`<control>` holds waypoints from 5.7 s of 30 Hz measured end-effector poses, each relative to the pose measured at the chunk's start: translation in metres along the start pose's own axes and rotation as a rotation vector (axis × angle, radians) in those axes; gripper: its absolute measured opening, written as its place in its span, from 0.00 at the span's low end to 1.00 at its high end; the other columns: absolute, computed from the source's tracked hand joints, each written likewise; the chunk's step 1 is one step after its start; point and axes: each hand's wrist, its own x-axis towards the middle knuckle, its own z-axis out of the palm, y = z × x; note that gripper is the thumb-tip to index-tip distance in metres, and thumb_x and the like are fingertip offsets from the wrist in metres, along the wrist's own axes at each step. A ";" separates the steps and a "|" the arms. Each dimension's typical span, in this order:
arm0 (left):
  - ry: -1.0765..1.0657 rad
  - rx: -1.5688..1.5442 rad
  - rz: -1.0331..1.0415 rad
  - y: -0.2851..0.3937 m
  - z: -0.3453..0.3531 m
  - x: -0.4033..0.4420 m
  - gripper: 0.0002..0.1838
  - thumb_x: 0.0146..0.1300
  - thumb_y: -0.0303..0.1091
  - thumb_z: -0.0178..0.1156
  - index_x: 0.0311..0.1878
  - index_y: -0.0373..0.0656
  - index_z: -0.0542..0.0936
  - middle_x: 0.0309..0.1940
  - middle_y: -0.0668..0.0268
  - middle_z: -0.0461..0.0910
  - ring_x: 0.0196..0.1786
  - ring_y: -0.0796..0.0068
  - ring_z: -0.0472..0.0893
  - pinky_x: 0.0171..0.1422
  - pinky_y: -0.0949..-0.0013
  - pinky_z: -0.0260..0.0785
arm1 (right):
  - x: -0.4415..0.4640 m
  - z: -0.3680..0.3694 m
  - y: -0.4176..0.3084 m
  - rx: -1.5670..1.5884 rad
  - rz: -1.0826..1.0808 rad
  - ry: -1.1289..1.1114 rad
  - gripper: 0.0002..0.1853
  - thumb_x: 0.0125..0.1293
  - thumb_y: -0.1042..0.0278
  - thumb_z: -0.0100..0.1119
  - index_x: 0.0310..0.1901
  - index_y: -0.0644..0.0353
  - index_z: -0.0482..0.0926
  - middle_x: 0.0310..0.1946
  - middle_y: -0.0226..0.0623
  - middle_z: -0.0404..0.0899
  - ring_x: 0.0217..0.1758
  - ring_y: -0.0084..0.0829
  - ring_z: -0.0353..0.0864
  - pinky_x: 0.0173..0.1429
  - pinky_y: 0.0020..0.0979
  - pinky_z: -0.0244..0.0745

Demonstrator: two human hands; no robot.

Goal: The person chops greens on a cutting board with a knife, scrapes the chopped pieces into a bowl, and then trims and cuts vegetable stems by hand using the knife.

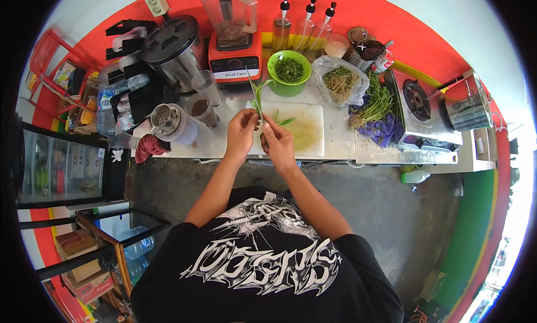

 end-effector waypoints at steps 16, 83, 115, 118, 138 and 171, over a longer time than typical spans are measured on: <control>-0.063 -0.006 -0.016 0.004 0.004 -0.005 0.06 0.73 0.28 0.60 0.46 0.36 0.80 0.36 0.68 0.82 0.37 0.82 0.77 0.45 0.73 0.70 | 0.000 -0.005 -0.007 -0.058 -0.021 -0.045 0.24 0.82 0.62 0.49 0.75 0.60 0.67 0.24 0.25 0.69 0.21 0.16 0.64 0.24 0.20 0.60; 0.084 -0.052 0.053 -0.020 -0.018 -0.008 0.05 0.74 0.27 0.58 0.47 0.35 0.75 0.36 0.64 0.82 0.42 0.77 0.81 0.52 0.70 0.76 | 0.009 -0.021 0.032 0.034 0.245 0.205 0.23 0.79 0.55 0.54 0.69 0.58 0.74 0.22 0.25 0.71 0.18 0.18 0.66 0.21 0.23 0.60; 0.096 -0.026 -0.001 -0.016 -0.014 -0.005 0.07 0.70 0.28 0.63 0.41 0.32 0.82 0.34 0.63 0.85 0.37 0.78 0.84 0.45 0.73 0.78 | -0.002 -0.004 -0.021 0.378 0.440 -0.087 0.15 0.82 0.50 0.45 0.44 0.52 0.70 0.24 0.33 0.75 0.21 0.25 0.68 0.26 0.28 0.62; 0.097 -0.017 0.008 -0.017 -0.014 -0.005 0.07 0.70 0.28 0.63 0.42 0.32 0.82 0.34 0.63 0.84 0.37 0.78 0.84 0.45 0.73 0.77 | -0.002 -0.001 -0.028 0.404 0.451 -0.101 0.18 0.82 0.48 0.43 0.40 0.53 0.71 0.25 0.33 0.75 0.21 0.24 0.67 0.26 0.28 0.62; -0.038 0.201 0.087 -0.006 -0.013 -0.007 0.06 0.69 0.26 0.62 0.42 0.32 0.81 0.36 0.64 0.83 0.39 0.76 0.83 0.44 0.70 0.76 | 0.002 0.000 -0.033 0.363 0.426 -0.127 0.11 0.83 0.55 0.44 0.48 0.51 0.72 0.25 0.31 0.73 0.21 0.23 0.67 0.25 0.26 0.62; -0.032 0.039 -0.110 -0.023 -0.021 0.001 0.11 0.70 0.28 0.61 0.51 0.34 0.81 0.35 0.66 0.83 0.35 0.79 0.82 0.39 0.73 0.76 | 0.044 -0.044 0.041 -0.145 0.414 0.183 0.17 0.80 0.55 0.52 0.53 0.61 0.80 0.21 0.29 0.70 0.17 0.19 0.65 0.20 0.24 0.57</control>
